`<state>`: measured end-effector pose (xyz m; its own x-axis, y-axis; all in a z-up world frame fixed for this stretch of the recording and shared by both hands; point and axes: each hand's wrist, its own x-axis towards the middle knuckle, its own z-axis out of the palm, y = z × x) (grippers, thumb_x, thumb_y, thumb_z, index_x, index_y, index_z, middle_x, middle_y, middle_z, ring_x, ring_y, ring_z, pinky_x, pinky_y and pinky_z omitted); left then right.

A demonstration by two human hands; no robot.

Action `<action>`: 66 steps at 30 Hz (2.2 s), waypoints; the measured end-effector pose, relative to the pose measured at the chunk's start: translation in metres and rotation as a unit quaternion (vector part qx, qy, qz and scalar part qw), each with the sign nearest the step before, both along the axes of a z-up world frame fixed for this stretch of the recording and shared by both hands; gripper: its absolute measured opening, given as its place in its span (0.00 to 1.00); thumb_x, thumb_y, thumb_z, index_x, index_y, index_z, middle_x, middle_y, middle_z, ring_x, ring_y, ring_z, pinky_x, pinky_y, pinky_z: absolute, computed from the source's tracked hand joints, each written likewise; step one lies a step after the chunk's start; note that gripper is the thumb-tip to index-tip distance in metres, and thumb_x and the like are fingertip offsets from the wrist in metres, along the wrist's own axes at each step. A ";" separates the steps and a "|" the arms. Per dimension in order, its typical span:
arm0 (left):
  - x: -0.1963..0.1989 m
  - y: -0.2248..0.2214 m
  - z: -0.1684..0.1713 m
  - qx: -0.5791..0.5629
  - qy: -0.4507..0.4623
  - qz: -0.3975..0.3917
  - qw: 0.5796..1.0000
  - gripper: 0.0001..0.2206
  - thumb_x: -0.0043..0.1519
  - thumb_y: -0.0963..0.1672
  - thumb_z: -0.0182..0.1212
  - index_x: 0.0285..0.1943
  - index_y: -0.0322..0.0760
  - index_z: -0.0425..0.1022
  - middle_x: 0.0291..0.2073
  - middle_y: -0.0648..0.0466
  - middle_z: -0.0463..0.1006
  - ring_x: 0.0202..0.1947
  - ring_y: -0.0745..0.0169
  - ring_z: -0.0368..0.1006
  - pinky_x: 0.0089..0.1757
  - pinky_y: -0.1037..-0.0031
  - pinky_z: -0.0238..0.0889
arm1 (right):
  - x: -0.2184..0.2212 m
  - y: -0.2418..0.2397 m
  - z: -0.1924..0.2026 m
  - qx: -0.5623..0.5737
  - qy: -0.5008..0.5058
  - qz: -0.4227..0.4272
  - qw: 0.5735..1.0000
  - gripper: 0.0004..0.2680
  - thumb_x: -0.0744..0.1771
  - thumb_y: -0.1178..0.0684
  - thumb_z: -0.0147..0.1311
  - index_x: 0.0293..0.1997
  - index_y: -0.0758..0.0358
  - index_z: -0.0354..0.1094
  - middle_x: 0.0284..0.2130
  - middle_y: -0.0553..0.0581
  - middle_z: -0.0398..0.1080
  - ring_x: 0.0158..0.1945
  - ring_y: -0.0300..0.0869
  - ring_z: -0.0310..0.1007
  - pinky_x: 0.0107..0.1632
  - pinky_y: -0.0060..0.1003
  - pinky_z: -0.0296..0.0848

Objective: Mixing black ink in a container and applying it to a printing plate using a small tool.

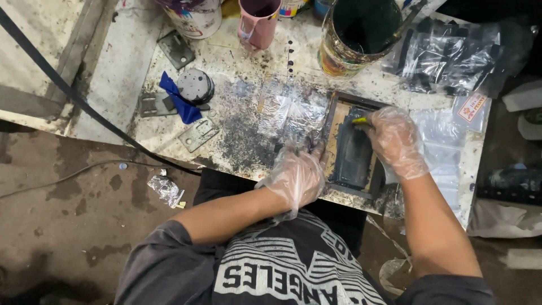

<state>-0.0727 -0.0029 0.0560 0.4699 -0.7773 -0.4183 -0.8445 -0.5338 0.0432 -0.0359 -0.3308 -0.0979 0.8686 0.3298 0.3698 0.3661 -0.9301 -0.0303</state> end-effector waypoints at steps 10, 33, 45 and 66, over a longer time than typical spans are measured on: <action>0.021 0.007 -0.029 0.038 -0.086 -0.060 0.994 0.21 0.69 0.48 0.41 0.68 0.33 0.57 0.62 0.40 0.63 0.55 0.41 0.68 0.54 0.45 0.58 | 0.011 -0.006 0.003 -0.052 0.034 -0.030 0.998 0.06 0.61 0.50 0.67 0.36 0.49 0.76 0.31 0.50 0.76 0.45 0.48 0.78 0.53 0.44 0.76; 0.034 0.063 -0.156 0.130 -0.263 -0.206 0.934 0.14 0.69 0.45 0.46 0.56 0.30 0.66 0.49 0.42 0.69 0.46 0.47 0.72 0.48 0.55 0.65 | -0.008 0.018 0.003 -0.193 -0.026 -0.126 0.973 0.05 0.59 0.48 0.64 0.33 0.38 0.75 0.26 0.42 0.69 0.36 0.40 0.72 0.46 0.32 0.74; 0.030 0.038 -0.112 0.183 -0.361 -0.279 0.871 0.11 0.69 0.44 0.49 0.50 0.28 0.70 0.43 0.43 0.72 0.40 0.50 0.74 0.45 0.60 0.69 | 0.023 -0.007 -0.016 -0.055 0.004 -0.094 0.994 0.06 0.63 0.50 0.66 0.41 0.44 0.79 0.31 0.51 0.74 0.43 0.48 0.76 0.50 0.41 0.76; -0.010 -0.008 -0.059 0.230 -0.488 -0.402 0.740 0.11 0.69 0.42 0.54 0.39 0.25 0.78 0.31 0.45 0.78 0.31 0.55 0.77 0.40 0.70 0.76 | -0.001 -0.006 -0.037 -0.044 0.036 -0.035 0.998 0.05 0.63 0.52 0.66 0.39 0.43 0.77 0.32 0.48 0.74 0.45 0.47 0.77 0.49 0.40 0.78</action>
<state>-0.0828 -0.0109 -0.0028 0.1856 -0.8504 -0.4923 -0.4058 0.3900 -0.8266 -0.0364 -0.3364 -0.1347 0.9139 0.2956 0.2783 0.3000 -0.9535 0.0279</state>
